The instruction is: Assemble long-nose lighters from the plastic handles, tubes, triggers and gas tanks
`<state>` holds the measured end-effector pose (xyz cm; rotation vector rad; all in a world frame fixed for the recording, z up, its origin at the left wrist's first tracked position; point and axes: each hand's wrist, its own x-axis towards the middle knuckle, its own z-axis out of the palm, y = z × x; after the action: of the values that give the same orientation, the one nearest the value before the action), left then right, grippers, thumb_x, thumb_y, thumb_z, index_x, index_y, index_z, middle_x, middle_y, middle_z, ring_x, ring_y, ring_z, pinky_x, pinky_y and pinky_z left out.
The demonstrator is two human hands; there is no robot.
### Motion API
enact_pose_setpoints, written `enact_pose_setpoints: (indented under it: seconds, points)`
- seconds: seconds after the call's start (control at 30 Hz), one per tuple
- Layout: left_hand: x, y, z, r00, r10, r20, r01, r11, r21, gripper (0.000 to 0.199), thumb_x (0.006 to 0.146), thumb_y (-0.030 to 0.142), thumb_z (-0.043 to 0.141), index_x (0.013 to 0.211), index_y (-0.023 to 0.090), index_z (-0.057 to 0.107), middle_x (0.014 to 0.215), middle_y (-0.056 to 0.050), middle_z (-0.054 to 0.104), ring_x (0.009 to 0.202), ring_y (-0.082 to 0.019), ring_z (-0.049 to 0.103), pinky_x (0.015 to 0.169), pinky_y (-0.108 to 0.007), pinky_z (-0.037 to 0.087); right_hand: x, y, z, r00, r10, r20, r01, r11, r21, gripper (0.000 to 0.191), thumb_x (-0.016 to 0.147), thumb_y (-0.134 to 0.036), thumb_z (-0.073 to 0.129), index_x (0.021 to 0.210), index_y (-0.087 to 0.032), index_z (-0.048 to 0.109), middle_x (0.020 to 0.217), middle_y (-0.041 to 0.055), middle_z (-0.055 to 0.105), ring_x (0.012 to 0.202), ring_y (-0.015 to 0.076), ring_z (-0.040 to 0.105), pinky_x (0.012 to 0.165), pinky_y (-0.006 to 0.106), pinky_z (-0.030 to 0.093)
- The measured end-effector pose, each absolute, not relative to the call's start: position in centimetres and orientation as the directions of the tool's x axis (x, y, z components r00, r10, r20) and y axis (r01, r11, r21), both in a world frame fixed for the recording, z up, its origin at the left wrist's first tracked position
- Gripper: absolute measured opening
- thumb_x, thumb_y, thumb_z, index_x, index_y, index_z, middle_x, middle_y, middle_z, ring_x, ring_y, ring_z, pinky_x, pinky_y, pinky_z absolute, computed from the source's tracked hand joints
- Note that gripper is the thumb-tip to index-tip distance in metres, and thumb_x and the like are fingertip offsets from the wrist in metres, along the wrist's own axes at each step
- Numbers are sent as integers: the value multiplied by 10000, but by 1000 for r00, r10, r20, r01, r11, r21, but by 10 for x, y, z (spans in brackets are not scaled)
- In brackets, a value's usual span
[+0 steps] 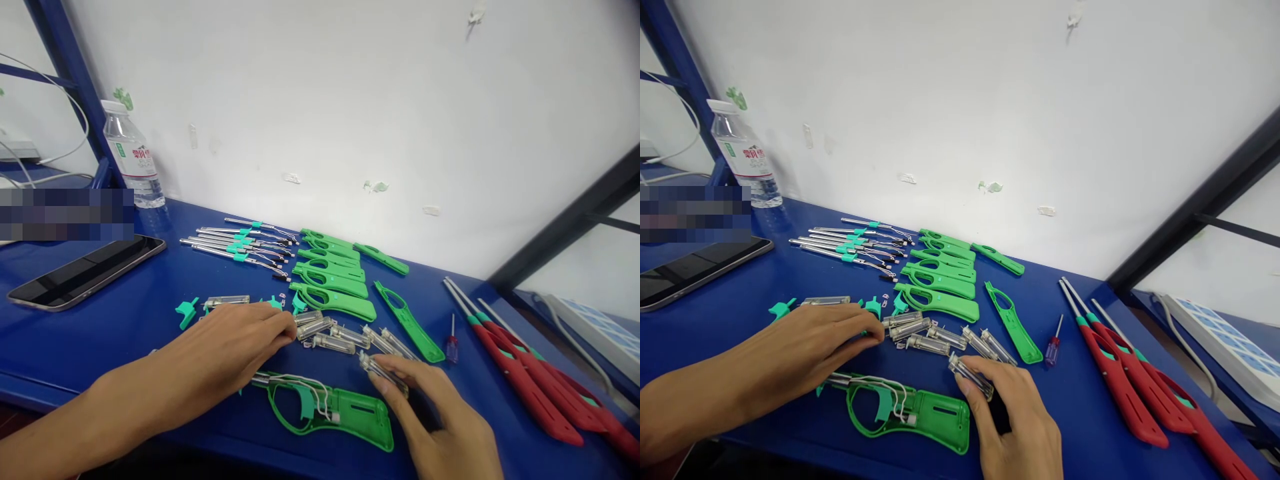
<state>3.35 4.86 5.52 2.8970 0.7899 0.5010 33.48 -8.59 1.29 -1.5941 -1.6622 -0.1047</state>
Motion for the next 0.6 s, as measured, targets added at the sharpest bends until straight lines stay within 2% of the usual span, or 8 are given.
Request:
enact_pose_setpoints:
  seconds: [0.1, 0.27, 0.37, 0.5, 0.6]
  points:
    - [35, 48, 57, 794, 504, 341, 463, -864, 199, 194, 1212, 271, 474, 1187, 297, 665, 1056, 22, 757, 877, -228, 717, 748, -372, 437, 334, -87, 13, 126, 796, 592, 866, 203, -457, 236, 1061, -539, 740, 1137, -346, 851, 1062, 4, 898, 911, 243, 884, 801, 296, 744]
    - [40, 42, 59, 728, 521, 446, 425, -853, 303, 207, 1182, 226, 510, 1189, 306, 701, 1052, 37, 779, 922, -208, 743, 818, -342, 485, 331, -85, 16, 109, 780, 616, 859, 237, -453, 134, 1072, -409, 722, 1150, -368, 824, 1057, -23, 895, 895, 226, 888, 815, 273, 740]
    - [47, 34, 60, 686, 532, 496, 369, -843, 393, 217, 1158, 197, 540, 1191, 302, 726, 1097, 38, 797, 953, -172, 752, 851, -293, 518, 328, -84, 21, 62, 765, 642, 847, 300, -439, 116, 1060, -387, 750, 1143, -335, 810, 1037, -23, 893, 875, 211, 892, 803, 225, 727]
    - [58, 19, 63, 655, 561, 506, 279, -802, 528, 252, 1133, 136, 560, 1166, 309, 740, 1080, 67, 791, 890, -94, 734, 762, -186, 529, 324, -85, 27, -93, 714, 694, 835, 435, -336, 175, 1054, -284, 765, 1216, -337, 805, 1056, -38, 876, 891, 169, 887, 808, 148, 691]
    - [64, 8, 63, 644, 603, 471, 191, -723, 664, 237, 1116, 135, 612, 1121, 327, 751, 1048, 101, 784, 894, -70, 728, 820, -162, 533, 316, -90, 28, -98, 717, 690, 790, 477, -384, 191, 1088, -269, 734, 1237, -359, 812, 1041, -36, 849, 855, 146, 869, 792, 132, 680]
